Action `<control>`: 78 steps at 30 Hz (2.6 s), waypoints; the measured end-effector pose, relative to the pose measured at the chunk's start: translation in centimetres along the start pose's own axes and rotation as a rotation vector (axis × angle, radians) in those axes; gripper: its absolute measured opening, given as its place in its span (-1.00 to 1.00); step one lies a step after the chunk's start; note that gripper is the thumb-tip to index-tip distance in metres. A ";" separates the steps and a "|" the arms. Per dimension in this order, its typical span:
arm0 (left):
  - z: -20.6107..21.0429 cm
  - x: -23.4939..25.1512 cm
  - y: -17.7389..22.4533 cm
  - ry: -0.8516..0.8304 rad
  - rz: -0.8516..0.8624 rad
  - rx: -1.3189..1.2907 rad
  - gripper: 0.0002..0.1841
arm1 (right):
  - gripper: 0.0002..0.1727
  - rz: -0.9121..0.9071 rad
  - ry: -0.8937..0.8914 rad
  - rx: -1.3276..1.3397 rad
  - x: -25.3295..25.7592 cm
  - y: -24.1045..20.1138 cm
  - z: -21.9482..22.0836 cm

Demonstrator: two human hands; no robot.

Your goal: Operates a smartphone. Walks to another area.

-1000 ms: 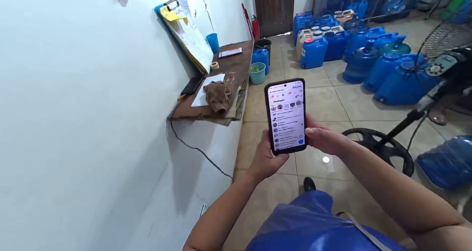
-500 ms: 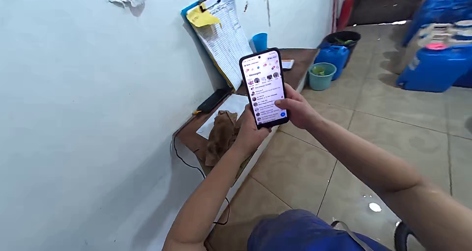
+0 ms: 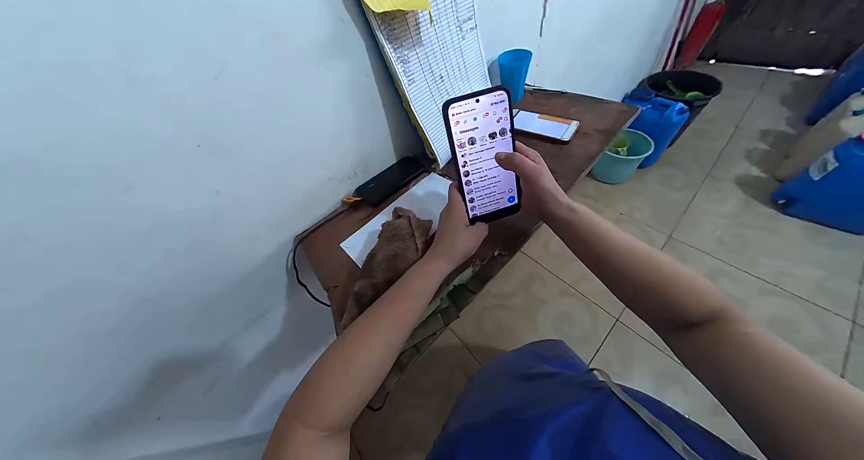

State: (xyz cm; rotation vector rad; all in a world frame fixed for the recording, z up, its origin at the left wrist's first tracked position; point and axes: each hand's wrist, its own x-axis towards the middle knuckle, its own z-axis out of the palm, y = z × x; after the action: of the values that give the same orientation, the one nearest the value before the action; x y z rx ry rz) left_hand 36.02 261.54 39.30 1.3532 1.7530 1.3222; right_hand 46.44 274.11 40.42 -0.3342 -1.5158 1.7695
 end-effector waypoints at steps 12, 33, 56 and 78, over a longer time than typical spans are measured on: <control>3.0 3.4 -0.2 0.246 -0.179 0.067 -0.15 | -0.73 0.152 -0.298 0.080 6.8 2.9 -3.4; 4.9 5.2 -2.5 0.353 -0.136 0.007 -0.11 | -0.47 0.236 -0.443 0.075 9.0 4.3 -6.2; 4.8 4.8 -2.1 0.415 -0.119 -0.145 -0.09 | -0.32 0.422 -0.991 0.119 11.6 4.0 -8.5; 3.9 8.7 -3.0 0.293 -0.157 0.127 -0.14 | -0.48 0.286 -0.584 0.030 11.8 4.3 -8.9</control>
State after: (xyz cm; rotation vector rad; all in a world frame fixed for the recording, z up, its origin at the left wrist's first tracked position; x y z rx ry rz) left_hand 35.32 271.07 36.30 1.1012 2.1238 1.3965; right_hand 42.57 288.72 37.39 -0.0081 -1.9097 2.2437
